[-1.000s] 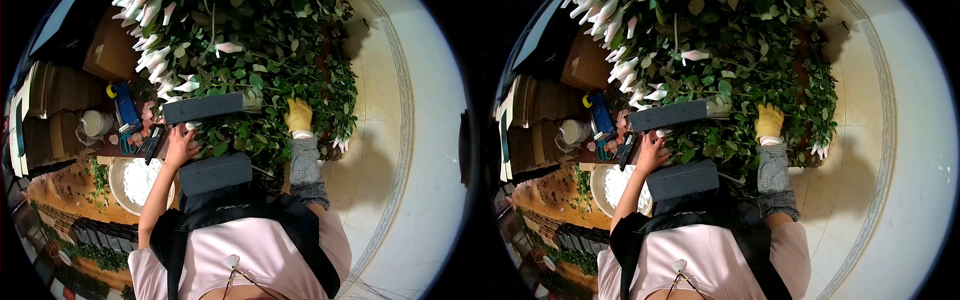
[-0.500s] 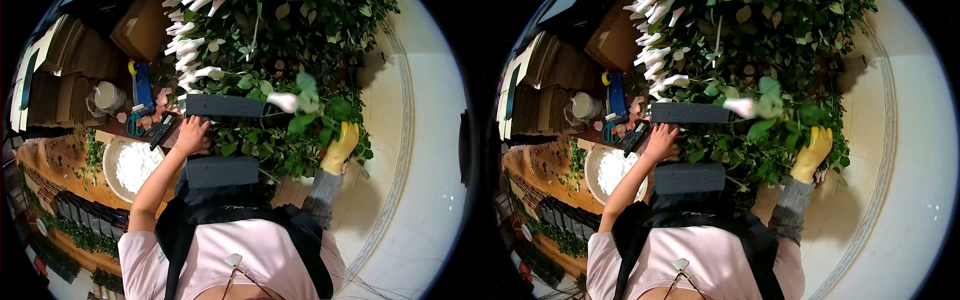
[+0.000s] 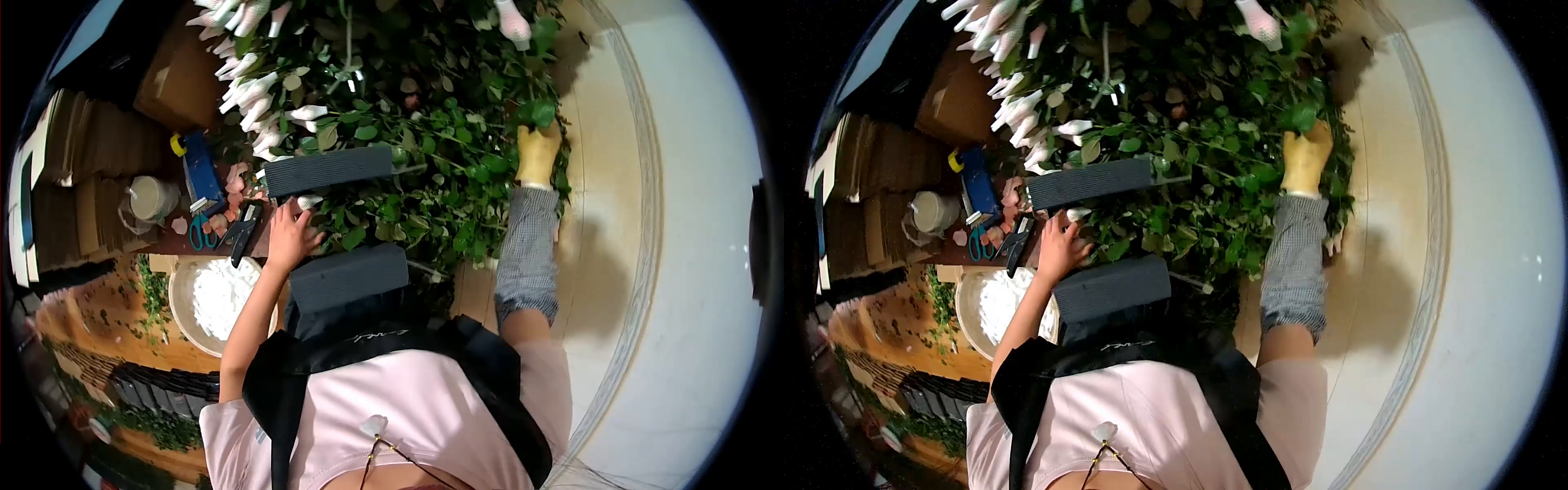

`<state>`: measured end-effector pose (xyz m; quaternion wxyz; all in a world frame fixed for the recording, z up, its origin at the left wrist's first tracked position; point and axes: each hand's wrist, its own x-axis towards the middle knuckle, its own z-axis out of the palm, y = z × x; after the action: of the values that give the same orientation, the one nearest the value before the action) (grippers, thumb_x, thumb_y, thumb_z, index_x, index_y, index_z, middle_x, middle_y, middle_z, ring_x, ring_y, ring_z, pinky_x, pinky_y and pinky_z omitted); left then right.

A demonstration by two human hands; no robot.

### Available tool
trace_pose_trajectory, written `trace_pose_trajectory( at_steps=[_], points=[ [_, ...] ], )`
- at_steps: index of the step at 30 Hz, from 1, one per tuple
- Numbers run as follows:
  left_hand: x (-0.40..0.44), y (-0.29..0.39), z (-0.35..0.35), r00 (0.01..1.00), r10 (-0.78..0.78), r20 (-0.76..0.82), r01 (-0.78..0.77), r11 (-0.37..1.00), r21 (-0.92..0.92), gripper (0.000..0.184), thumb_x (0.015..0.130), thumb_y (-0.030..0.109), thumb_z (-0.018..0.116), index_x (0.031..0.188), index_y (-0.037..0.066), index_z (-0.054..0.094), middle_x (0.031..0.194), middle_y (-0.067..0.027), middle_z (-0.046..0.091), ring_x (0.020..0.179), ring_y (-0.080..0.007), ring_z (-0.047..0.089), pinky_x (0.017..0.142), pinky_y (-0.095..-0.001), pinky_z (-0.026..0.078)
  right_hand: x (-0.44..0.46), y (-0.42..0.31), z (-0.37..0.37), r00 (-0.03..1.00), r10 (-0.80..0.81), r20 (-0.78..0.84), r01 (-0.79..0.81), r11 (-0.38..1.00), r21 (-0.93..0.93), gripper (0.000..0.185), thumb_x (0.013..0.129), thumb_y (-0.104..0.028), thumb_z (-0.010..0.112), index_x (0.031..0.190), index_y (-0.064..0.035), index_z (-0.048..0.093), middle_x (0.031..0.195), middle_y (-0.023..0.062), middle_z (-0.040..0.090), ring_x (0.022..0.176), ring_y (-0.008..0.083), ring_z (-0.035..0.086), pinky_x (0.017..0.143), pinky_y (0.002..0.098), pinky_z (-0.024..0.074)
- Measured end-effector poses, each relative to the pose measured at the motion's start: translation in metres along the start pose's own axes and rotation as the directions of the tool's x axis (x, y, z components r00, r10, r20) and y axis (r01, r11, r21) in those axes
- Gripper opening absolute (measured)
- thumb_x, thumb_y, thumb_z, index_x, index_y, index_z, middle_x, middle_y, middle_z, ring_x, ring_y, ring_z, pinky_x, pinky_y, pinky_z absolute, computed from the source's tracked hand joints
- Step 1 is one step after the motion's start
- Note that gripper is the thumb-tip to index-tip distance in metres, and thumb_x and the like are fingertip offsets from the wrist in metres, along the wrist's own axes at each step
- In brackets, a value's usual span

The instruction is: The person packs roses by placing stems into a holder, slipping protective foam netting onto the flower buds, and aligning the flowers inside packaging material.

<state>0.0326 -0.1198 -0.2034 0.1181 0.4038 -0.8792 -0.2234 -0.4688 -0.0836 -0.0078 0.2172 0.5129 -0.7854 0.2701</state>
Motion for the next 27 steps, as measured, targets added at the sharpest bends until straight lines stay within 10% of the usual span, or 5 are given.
trace_pose_trajectory(
  at_steps=[7, 13, 19, 22, 27],
  points=[
    [0.005, 0.005, -0.009, 1.0, 0.006, -0.011, -0.006, 1.0, -0.009, 0.057, 0.071, 0.033, 0.081, 0.121, 0.014, 0.061, 0.138, -0.0246, 0.043, 0.12, -0.0414, 0.045, 0.098, -0.0493, 0.041, 0.021, -0.025, -0.063, 0.971, -0.227, -0.073, 0.217, 0.969, -0.12, 0.028, 0.09, -0.013, 0.054, 0.113, -0.0014, 0.067, 0.097, 0.0165, 0.068, 0.088, 0.0328, 0.063, 0.077, 0.0414, 0.0495],
    [0.021, 0.014, -0.028, 0.994, 0.035, 0.099, -0.044, 0.996, 0.082, 0.059, 0.065, 0.035, 0.082, 0.117, 0.013, 0.063, 0.121, -0.0184, 0.05, 0.111, -0.0369, 0.048, 0.091, -0.0461, 0.042, -0.015, 0.053, -0.055, 0.849, 0.516, 0.116, -0.508, 0.735, 0.449, 0.045, 0.087, -0.002, 0.068, 0.129, 0.0073, 0.054, 0.126, 0.0163, 0.062, 0.111, 0.0212, 0.061, 0.093, 0.0291, 0.0489],
    [0.022, 0.014, -0.024, 0.993, 0.038, 0.111, -0.052, 0.991, 0.127, 0.058, 0.062, 0.036, 0.082, 0.112, 0.013, 0.063, 0.119, -0.0163, 0.05, 0.114, -0.0354, 0.048, 0.097, -0.0488, 0.038, -0.001, 0.064, -0.082, 0.915, 0.402, 0.04, -0.281, 0.561, 0.778, 0.033, 0.088, -0.004, 0.066, 0.119, 0.0013, 0.059, 0.108, 0.0109, 0.067, 0.096, 0.0219, 0.064, 0.08, 0.0363, 0.0555],
    [0.023, 0.017, -0.022, 0.996, 0.063, 0.066, -0.07, 0.991, 0.11, 0.057, 0.063, 0.036, 0.081, 0.111, 0.012, 0.063, 0.119, -0.0174, 0.05, 0.114, -0.0364, 0.048, 0.1, -0.0507, 0.036, 0.014, -0.041, -0.121, 0.993, 0.104, 0.047, -0.111, 0.976, 0.188, 0.051, 0.075, 0.017, 0.059, 0.121, -0.0034, 0.063, 0.113, 0.0114, 0.068, 0.102, 0.0239, 0.065, 0.089, 0.033, 0.0535],
    [0.008, 0.001, -0.006, 1.0, 0.013, 0.009, -0.011, 0.973, -0.23, 0.056, 0.067, 0.036, 0.081, 0.113, 0.009, 0.063, 0.125, -0.0196, 0.052, 0.12, -0.0389, 0.048, 0.105, -0.0527, 0.033, -0.047, -0.132, -0.113, 0.806, -0.275, 0.523, 0.298, 0.954, 0.042, 0.048, 0.075, 0.009, 0.062, 0.113, -0.0182, 0.072, 0.092, 0.0083, 0.07, 0.083, 0.0258, 0.067, 0.075, 0.037, 0.0562]
  ],
)
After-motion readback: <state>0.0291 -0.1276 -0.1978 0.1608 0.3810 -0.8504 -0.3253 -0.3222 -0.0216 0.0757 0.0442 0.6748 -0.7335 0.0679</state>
